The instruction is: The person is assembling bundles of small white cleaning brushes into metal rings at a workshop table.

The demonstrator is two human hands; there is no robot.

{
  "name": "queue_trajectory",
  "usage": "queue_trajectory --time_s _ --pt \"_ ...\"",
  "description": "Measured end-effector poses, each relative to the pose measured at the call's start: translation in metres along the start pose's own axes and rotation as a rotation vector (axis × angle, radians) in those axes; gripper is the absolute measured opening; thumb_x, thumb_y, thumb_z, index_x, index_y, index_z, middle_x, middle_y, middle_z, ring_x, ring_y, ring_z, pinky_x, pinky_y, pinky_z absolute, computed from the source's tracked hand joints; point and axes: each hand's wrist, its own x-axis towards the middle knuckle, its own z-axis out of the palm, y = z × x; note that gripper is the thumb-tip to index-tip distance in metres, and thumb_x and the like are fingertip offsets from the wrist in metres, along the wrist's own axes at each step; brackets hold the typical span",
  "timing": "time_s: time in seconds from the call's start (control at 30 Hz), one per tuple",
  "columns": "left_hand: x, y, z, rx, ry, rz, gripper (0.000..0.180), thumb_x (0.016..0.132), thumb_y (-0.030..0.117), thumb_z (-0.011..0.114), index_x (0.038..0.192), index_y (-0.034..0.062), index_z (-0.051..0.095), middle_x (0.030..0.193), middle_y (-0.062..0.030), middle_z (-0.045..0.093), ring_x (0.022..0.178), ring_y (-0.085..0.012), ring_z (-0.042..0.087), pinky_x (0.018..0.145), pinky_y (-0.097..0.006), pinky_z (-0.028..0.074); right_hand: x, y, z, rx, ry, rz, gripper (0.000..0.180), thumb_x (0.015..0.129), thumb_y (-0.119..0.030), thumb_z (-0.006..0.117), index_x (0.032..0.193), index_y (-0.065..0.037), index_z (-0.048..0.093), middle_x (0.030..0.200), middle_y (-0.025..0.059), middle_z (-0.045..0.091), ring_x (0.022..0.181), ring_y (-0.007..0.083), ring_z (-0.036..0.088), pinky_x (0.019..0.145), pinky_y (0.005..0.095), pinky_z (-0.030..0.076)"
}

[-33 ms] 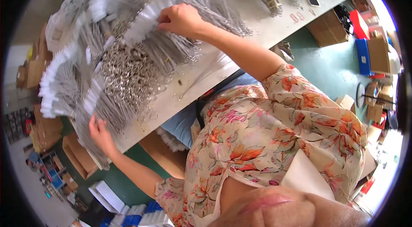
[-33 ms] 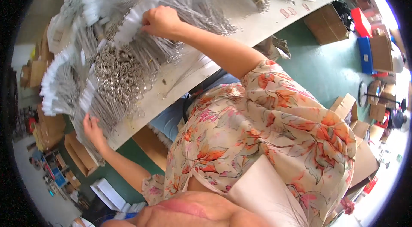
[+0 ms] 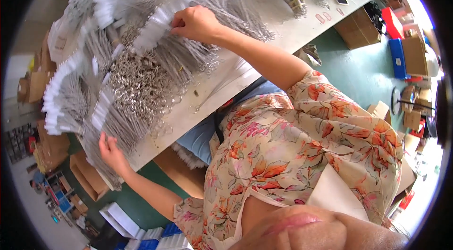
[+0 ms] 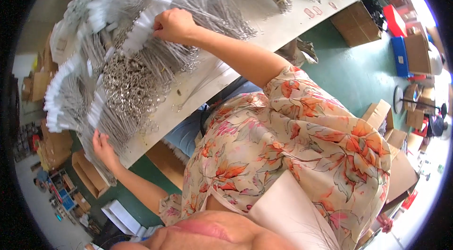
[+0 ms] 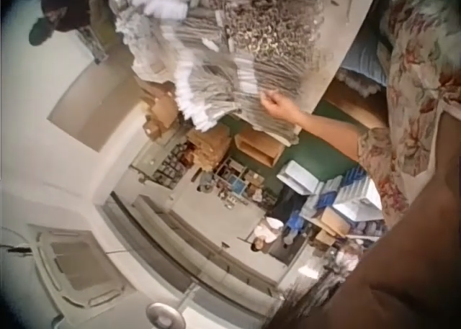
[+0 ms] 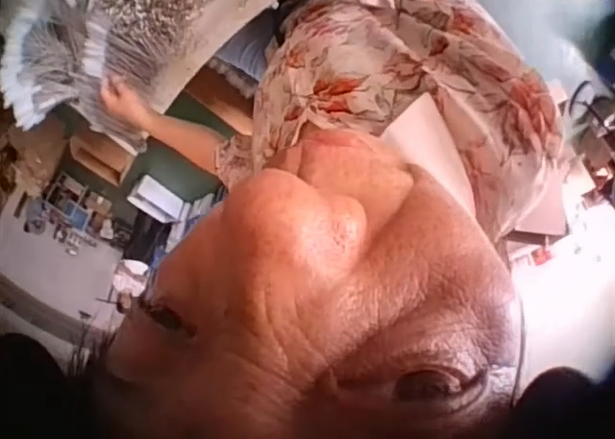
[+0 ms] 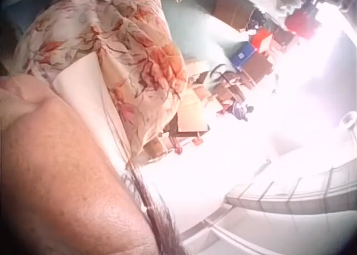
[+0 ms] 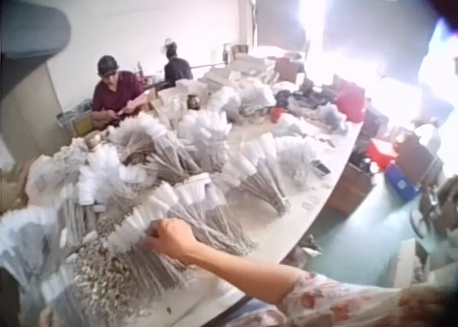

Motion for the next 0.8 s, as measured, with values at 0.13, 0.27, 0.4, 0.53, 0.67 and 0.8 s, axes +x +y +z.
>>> queue_trajectory --time_s 0.13,0.27,0.4,0.53,0.67,0.8 --pt "-0.024 0.030 0.011 -0.342 0.010 -0.036 0.031 0.090 0.011 0.049 0.121 0.0042 0.052 0.076 0.0003 0.052 0.051 -0.0029 0.036 0.043 -0.018 0.029 0.002 0.005 -0.009 0.237 -0.045 0.024 0.021 0.074 -0.026 0.068 0.085 -0.008 0.065 0.078 0.0049 0.067 0.073 0.0149 0.063 0.068 0.0279 0.049" --pt "-0.033 0.045 0.030 -0.556 0.052 0.107 0.030 0.091 0.011 0.049 0.120 0.0037 0.052 0.075 0.0002 0.051 0.049 -0.0014 0.032 0.040 -0.017 0.022 0.006 0.001 -0.038 0.766 0.126 0.050 0.014 0.087 -0.016 0.056 0.091 -0.003 0.055 0.086 0.0087 0.064 0.077 0.0165 0.062 0.075 0.0296 0.050" --pt "-0.065 0.070 0.020 -0.637 0.153 -0.024 0.030 0.092 0.016 0.048 0.117 -0.0008 0.052 0.070 0.0010 0.046 0.047 -0.0008 0.027 0.039 -0.016 0.018 -0.004 0.028 -0.109 0.713 0.408 0.077 0.021 0.089 -0.020 0.052 0.105 -0.006 0.050 0.076 0.0106 0.060 0.065 0.0166 0.059 0.056 0.0330 0.051" --pt "-0.065 0.046 0.041 -0.737 0.022 -0.086 0.034 0.093 0.024 0.048 0.113 -0.0031 0.052 0.065 0.0029 0.040 0.046 -0.0013 0.023 0.037 -0.016 0.017 -0.027 0.122 -0.123 -0.266 0.381 0.194 0.029 0.075 -0.034 0.065 0.088 -0.008 0.066 0.067 0.0095 0.062 0.063 0.0211 0.060 0.062 0.0333 0.048" --pt "-0.067 0.057 0.058 -0.863 -0.054 -0.116 0.033 0.092 0.024 0.050 0.110 -0.0033 0.052 0.065 0.0021 0.039 0.047 -0.0022 0.026 0.037 -0.016 0.019 -0.021 0.129 -0.110 -0.196 0.159 0.322 0.028 0.069 -0.033 0.069 0.082 -0.008 0.068 0.074 0.0110 0.066 0.071 0.0246 0.063 0.069 0.0331 0.050" --pt "-0.065 0.074 0.064 -0.951 -0.101 -0.066 0.031 0.092 0.022 0.050 0.108 -0.0039 0.053 0.067 0.0013 0.041 0.050 -0.0028 0.029 0.038 -0.016 0.021 -0.024 0.118 -0.129 -0.190 0.130 0.237 0.031 0.072 -0.034 0.068 0.084 -0.006 0.067 0.074 0.0095 0.065 0.066 0.0205 0.061 0.067 0.0333 0.049"
